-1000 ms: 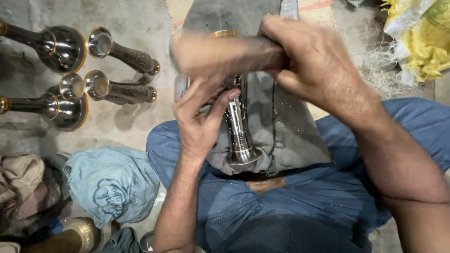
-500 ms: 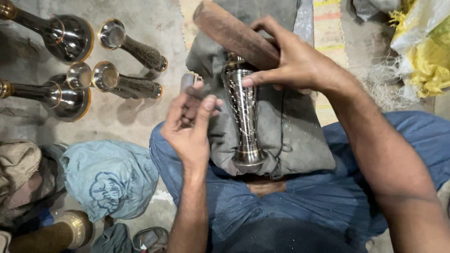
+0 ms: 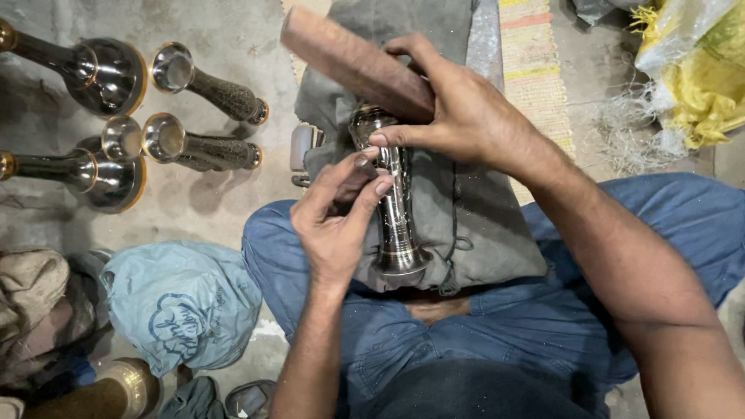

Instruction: The person sits cross-legged and repeatedly rubs a small silver-colored metal vase with a wooden block. The vase is held in the left hand and rotated as the right hand moves the block up and down its surface. Several similar metal vases are visible on the floor nearby.

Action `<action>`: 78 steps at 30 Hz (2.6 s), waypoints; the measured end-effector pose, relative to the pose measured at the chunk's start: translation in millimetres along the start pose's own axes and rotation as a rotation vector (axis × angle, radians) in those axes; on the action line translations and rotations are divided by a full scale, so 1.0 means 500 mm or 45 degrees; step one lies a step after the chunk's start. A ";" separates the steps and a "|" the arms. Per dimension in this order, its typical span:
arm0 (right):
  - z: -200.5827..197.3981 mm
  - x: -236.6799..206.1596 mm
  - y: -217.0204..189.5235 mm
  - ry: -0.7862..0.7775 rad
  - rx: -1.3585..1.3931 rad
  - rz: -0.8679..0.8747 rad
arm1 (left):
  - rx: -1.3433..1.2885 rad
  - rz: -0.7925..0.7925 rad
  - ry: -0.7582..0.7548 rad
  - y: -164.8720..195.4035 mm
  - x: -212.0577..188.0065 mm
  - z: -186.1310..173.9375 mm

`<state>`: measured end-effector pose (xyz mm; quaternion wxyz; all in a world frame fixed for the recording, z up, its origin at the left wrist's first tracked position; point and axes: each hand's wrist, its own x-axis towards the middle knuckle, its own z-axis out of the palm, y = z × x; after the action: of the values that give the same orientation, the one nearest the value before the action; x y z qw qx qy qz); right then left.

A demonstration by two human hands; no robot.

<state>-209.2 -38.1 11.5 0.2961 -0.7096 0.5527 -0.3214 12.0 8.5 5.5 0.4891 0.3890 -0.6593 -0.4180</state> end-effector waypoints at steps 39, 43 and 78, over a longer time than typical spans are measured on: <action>-0.079 -0.093 -0.038 0.342 -0.389 -0.349 | 0.384 0.163 -0.479 0.035 0.054 -0.046; -0.086 -0.090 -0.044 0.292 -0.356 -0.435 | 0.212 0.080 -0.471 0.031 0.055 -0.043; -0.087 -0.084 -0.070 0.287 -0.509 -0.333 | 0.221 0.009 -0.504 -0.005 0.048 -0.062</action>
<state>-230.0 7.6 60.0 0.0425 -0.7791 0.5383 -0.3186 37.0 -19.8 16.4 0.3164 0.3376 -0.7774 -0.4261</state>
